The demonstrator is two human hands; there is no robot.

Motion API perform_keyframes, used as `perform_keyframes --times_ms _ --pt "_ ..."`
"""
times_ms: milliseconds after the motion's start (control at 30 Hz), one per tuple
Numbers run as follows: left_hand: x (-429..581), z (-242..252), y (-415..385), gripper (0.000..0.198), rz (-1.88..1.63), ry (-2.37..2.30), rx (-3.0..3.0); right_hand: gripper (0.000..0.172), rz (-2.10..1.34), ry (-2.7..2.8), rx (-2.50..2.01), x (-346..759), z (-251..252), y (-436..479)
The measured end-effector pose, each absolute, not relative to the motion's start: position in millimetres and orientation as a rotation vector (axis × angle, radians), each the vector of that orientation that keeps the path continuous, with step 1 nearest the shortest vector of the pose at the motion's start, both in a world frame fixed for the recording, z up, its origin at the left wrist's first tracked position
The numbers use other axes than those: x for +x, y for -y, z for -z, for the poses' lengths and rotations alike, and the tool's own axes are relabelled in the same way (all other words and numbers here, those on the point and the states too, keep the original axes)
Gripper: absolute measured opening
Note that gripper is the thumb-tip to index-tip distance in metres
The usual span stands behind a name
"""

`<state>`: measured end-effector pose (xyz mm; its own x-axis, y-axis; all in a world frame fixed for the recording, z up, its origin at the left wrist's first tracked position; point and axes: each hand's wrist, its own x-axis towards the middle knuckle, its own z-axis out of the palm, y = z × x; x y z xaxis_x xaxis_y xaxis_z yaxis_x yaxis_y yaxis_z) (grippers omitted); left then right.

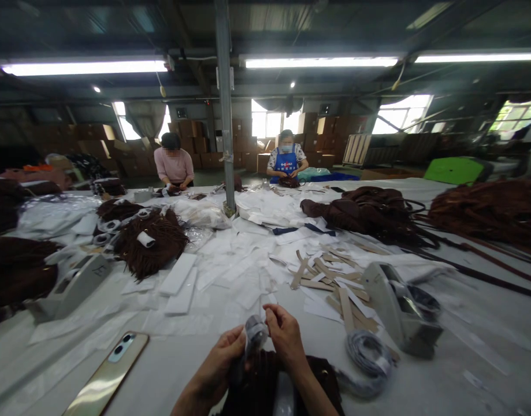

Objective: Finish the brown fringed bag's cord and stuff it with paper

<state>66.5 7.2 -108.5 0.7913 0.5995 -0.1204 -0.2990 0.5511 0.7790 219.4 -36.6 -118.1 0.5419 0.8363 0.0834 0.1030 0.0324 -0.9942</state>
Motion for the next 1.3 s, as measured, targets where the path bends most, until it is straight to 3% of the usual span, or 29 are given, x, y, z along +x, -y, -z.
perform_keyframes --times_ms 300,767,1133,1300 --pt "83 115 -3 0.032 -0.685 -0.509 0.755 0.064 -0.842 1.149 -1.307 209 110 56" --pt "76 130 -10 0.041 -0.721 -0.59 0.703 0.044 -0.702 1.159 -1.427 213 96 70" --pt "64 146 -11 0.046 -0.662 -0.737 0.795 0.067 0.107 0.332 -1.944 432 94 208" --pt "63 165 -19 0.055 -0.631 -0.864 0.784 0.059 0.205 0.322 -2.118 486 97 244"
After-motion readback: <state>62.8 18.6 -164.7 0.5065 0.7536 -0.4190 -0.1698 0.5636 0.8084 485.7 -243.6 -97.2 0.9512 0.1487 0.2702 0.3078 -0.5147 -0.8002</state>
